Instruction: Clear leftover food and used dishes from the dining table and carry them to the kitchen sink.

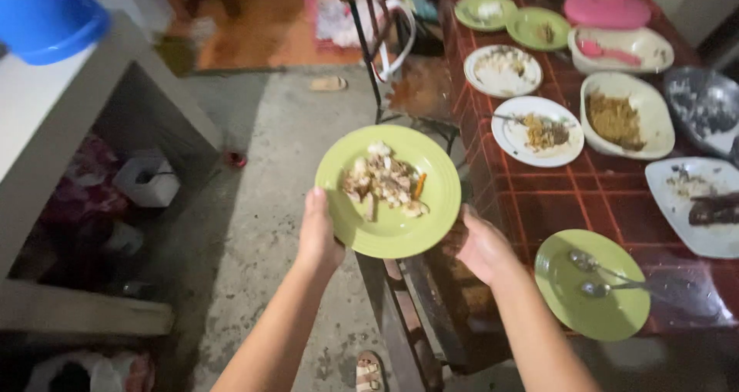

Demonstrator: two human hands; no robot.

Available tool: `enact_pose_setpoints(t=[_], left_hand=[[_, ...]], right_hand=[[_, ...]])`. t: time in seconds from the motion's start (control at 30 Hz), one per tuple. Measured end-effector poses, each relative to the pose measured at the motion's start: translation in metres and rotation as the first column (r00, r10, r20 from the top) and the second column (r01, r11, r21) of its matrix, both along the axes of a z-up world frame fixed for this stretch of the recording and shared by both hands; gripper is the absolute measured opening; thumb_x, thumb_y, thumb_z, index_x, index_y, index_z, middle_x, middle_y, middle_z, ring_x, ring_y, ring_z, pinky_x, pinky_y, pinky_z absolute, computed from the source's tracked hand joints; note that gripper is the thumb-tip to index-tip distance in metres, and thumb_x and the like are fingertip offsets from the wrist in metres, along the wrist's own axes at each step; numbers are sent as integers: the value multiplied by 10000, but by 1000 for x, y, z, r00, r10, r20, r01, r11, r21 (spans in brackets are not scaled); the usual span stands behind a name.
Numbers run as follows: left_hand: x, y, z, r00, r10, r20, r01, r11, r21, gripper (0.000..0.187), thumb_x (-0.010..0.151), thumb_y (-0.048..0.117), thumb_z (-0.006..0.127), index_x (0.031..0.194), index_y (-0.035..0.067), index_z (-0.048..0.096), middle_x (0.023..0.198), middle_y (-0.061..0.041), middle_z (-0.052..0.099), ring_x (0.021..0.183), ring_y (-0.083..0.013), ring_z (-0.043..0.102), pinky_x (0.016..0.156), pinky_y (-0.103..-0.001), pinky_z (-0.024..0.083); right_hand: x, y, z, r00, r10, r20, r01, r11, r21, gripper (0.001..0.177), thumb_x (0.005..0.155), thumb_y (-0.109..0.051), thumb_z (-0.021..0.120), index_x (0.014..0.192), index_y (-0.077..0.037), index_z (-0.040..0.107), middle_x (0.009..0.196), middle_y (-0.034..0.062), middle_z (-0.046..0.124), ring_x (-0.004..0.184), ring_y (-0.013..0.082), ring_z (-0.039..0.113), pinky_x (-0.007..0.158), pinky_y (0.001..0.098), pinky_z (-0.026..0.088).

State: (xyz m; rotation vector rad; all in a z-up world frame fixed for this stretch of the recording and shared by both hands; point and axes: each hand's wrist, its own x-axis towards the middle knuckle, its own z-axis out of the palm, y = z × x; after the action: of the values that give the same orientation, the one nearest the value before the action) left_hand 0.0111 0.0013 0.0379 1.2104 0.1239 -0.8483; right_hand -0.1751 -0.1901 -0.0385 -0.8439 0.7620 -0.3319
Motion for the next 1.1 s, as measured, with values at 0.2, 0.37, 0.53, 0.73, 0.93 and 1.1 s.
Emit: enact_pose_setpoints(t=[0.2,0.37,0.53,0.73,0.93,1.1], left_hand=[[86,-45,-60,992,-60,112,80,979,-189,446,1073,382,322,1438,143,416,1435,-150,522,1239,-282,583,1017,-486,529],[117,-94,-59,974,-221,59,228,958,-173,466,1066,376,287,1452,131,378,1424,-170,504,1269,-306,578,1040,-493,556],[154,-144,-78,928,-372,25,370,912,-175,486,1069,388,293,1469,125,378,1441,-160,510,1310,-314,553,1046,-485,539],[191,-177,-84,836,-547,-50,526,824,-209,533,1068,427,309,1501,121,358,1535,-173,465,1388,-338,508,1118,-522,466],[212,-198,-88,770,-636,-52,630,771,-93,556,1043,460,305,1540,210,289,1598,-222,343,1440,-402,434,1147,-612,404],[223,-209,-82,810,-580,-87,585,810,44,566,1035,465,336,1552,239,289,1591,-211,342,1441,-403,432,1134,-598,419]], right_hand=[[68,-29,-161,993,-51,-107,79,957,278,371,988,-308,361,1099,-102,649,1026,80,766,913,199,686,766,359,515],[99,-18,-165,943,58,-329,-38,997,67,231,1017,-294,556,1086,-111,678,969,36,740,829,143,660,671,305,508],[76,-20,-283,951,30,-308,8,992,122,257,1034,-332,631,1125,-100,696,893,7,594,757,155,474,626,326,402],[53,36,-251,847,16,-531,22,998,65,552,927,-515,621,1259,-81,702,1161,116,596,1045,270,507,932,425,418],[36,55,-341,728,157,-668,-251,967,-46,762,1010,-666,505,1402,-19,590,1475,144,541,1331,265,523,1136,401,394],[34,63,-316,696,413,-588,-451,888,90,810,996,-677,299,1376,-45,635,1441,215,646,1283,344,602,1084,435,439]])
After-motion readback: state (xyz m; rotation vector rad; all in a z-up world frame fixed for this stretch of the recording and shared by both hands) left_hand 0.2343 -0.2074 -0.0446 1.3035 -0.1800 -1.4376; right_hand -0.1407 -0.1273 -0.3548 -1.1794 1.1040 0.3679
